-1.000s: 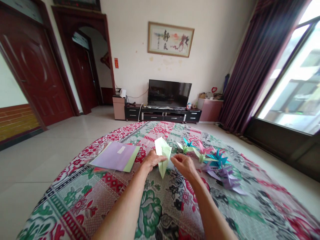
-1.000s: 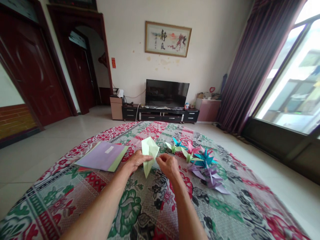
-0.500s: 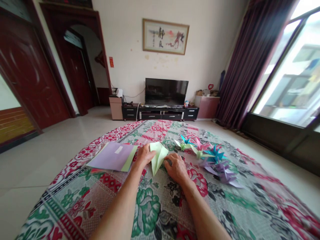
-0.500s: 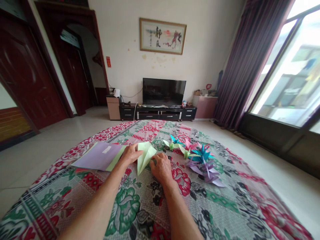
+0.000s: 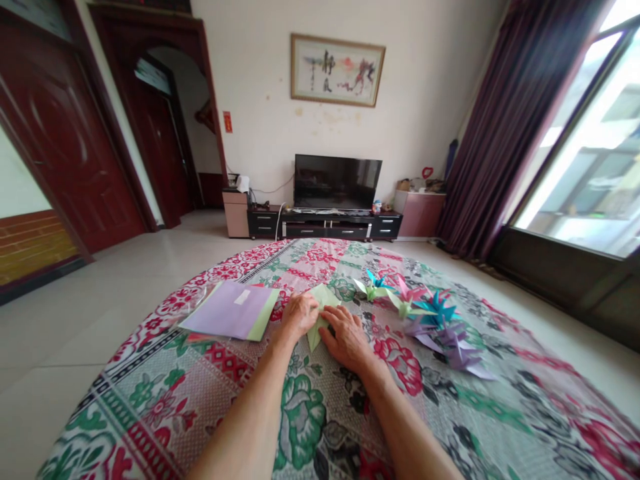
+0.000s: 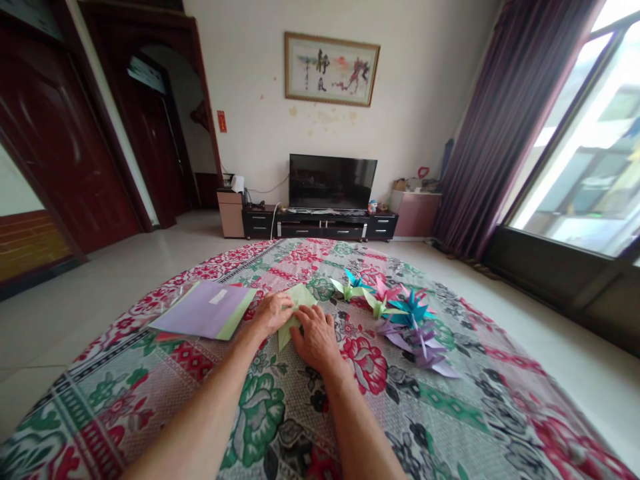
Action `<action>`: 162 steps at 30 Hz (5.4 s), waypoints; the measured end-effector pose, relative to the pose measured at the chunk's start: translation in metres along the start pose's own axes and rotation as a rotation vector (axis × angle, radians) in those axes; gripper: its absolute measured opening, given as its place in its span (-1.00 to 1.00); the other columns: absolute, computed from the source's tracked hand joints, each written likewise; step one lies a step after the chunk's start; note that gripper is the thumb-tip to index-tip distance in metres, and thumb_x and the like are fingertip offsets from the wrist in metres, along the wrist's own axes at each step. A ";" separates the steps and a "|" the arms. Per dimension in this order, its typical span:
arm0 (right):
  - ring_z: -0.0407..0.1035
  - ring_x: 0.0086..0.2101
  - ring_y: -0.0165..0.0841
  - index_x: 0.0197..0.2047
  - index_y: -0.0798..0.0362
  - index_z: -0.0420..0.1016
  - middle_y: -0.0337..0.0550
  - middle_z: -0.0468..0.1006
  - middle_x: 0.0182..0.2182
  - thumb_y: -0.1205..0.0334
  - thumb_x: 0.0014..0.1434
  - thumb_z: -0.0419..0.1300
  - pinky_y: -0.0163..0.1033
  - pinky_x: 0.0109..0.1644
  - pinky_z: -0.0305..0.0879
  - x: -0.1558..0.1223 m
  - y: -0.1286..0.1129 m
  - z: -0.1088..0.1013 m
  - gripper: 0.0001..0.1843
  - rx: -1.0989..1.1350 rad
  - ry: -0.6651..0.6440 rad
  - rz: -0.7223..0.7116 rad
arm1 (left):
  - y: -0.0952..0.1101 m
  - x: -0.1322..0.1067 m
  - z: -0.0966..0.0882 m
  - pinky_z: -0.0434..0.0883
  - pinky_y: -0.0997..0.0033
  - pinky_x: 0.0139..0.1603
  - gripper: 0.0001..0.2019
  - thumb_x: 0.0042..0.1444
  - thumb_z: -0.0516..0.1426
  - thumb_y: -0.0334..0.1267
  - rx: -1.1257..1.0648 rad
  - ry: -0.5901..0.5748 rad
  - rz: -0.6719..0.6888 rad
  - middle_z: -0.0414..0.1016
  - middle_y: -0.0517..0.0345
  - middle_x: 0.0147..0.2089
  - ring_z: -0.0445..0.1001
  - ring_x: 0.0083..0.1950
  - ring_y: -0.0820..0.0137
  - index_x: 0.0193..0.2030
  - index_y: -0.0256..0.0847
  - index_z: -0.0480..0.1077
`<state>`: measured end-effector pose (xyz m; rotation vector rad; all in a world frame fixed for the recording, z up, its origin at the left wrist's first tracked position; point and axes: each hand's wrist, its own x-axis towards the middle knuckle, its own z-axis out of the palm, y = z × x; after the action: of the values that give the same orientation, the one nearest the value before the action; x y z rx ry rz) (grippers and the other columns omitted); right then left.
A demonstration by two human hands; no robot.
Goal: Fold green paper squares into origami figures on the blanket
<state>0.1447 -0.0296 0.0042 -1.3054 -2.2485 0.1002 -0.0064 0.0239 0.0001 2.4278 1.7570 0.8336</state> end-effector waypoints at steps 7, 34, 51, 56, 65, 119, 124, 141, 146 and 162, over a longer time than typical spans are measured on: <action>0.13 0.10 -0.20 0.01 -0.03 0.39 -0.12 0.36 0.10 0.14 0.19 0.02 -0.06 0.10 0.05 0.001 0.001 0.001 -0.66 -0.024 -0.016 0.018 | -0.007 0.001 0.004 0.25 0.37 0.12 -0.84 0.02 0.12 -0.34 0.006 -0.017 0.001 0.52 0.14 -0.05 0.43 -0.02 0.34 -0.32 -0.11 0.55; 0.13 0.09 -0.19 -0.01 -0.06 0.40 -0.15 0.38 0.08 0.17 0.18 0.02 -0.07 0.04 0.06 0.002 -0.003 -0.003 -0.69 -0.032 -0.025 0.005 | -0.001 -0.002 -0.006 0.24 0.31 0.15 -0.73 0.04 0.06 -0.41 -0.023 -0.061 0.017 0.51 0.11 -0.03 0.42 -0.01 0.33 -0.21 -0.10 0.54; 0.27 -0.02 -0.25 -0.20 0.02 0.49 -0.10 0.48 -0.07 0.20 0.15 0.09 -0.13 0.02 0.11 0.002 -0.002 0.003 -0.80 0.041 0.028 -0.041 | 0.002 -0.001 -0.006 0.23 0.31 0.13 -0.72 0.07 0.04 -0.41 -0.024 -0.093 -0.018 0.49 0.13 0.00 0.41 0.00 0.32 -0.21 -0.06 0.55; 0.34 -0.09 -0.30 -0.27 0.04 0.48 -0.10 0.49 -0.11 0.27 0.14 0.10 -0.20 -0.01 0.17 0.001 -0.009 0.006 -0.85 0.065 0.042 0.005 | 0.000 -0.001 -0.001 0.25 0.38 0.11 -0.73 0.07 0.05 -0.41 -0.046 -0.072 -0.042 0.49 0.17 -0.02 0.42 -0.01 0.36 -0.24 -0.05 0.55; 0.32 -0.13 -0.28 -0.33 0.04 0.45 -0.09 0.46 -0.18 0.28 0.09 0.12 -0.17 0.00 0.17 -0.012 -0.018 0.005 -0.91 0.088 0.111 -0.020 | -0.002 0.000 -0.002 0.23 0.43 0.12 -0.71 0.08 0.03 -0.40 -0.045 -0.090 -0.022 0.50 0.22 -0.04 0.40 -0.01 0.39 -0.23 -0.02 0.55; 0.30 -0.10 -0.24 -0.01 0.04 0.32 -0.10 0.47 -0.11 0.15 0.00 0.18 -0.18 -0.03 0.12 -0.004 -0.007 0.001 -0.54 0.120 -0.027 0.060 | 0.002 -0.022 -0.032 0.05 0.27 0.30 -0.30 -0.10 0.14 -0.15 -0.216 -0.370 0.019 0.07 -0.07 0.32 0.07 0.32 0.21 0.23 -0.29 0.14; 0.26 -0.01 -0.27 0.00 -0.01 0.34 -0.12 0.48 -0.07 0.21 0.15 0.01 -0.14 0.03 0.10 -0.006 -0.005 -0.006 -0.66 0.076 -0.081 0.061 | 0.001 -0.023 -0.032 0.03 0.24 0.31 -0.28 -0.08 0.11 -0.15 -0.191 -0.371 0.021 0.05 -0.08 0.33 0.04 0.33 0.22 0.27 -0.28 0.08; -0.17 0.26 -0.15 0.26 -0.11 0.05 -0.21 0.04 0.29 0.07 0.28 -0.29 0.37 0.15 -0.23 0.001 0.009 -0.007 -0.49 -0.187 -0.266 0.219 | -0.001 -0.022 -0.030 -0.01 0.15 0.31 -0.42 -0.01 0.09 -0.02 -0.122 -0.445 0.019 -0.03 0.07 0.37 -0.02 0.35 0.16 0.19 -0.07 0.26; -0.18 0.26 -0.14 0.26 -0.10 0.04 -0.20 0.00 0.30 0.03 0.27 -0.28 0.37 0.14 -0.23 0.006 0.012 -0.006 -0.48 -0.194 -0.270 0.234 | 0.000 -0.023 -0.030 0.01 0.13 0.31 -0.45 -0.02 0.10 -0.01 -0.115 -0.435 0.018 -0.01 0.10 0.36 -0.01 0.35 0.15 0.16 -0.04 0.29; -0.17 0.24 -0.10 0.25 0.02 0.04 -0.04 -0.03 0.30 0.04 0.25 -0.26 0.31 0.13 -0.19 0.015 0.006 0.009 -0.45 -0.230 -0.180 0.351 | -0.002 -0.023 -0.028 0.00 0.16 0.30 -0.41 -0.06 0.14 -0.04 -0.151 -0.416 0.015 -0.01 0.04 0.36 0.00 0.34 0.19 0.17 -0.07 0.28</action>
<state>0.1395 -0.0120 0.0011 -1.8748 -2.2021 0.0889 -0.0252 -0.0033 0.0142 2.3063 1.4685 0.4018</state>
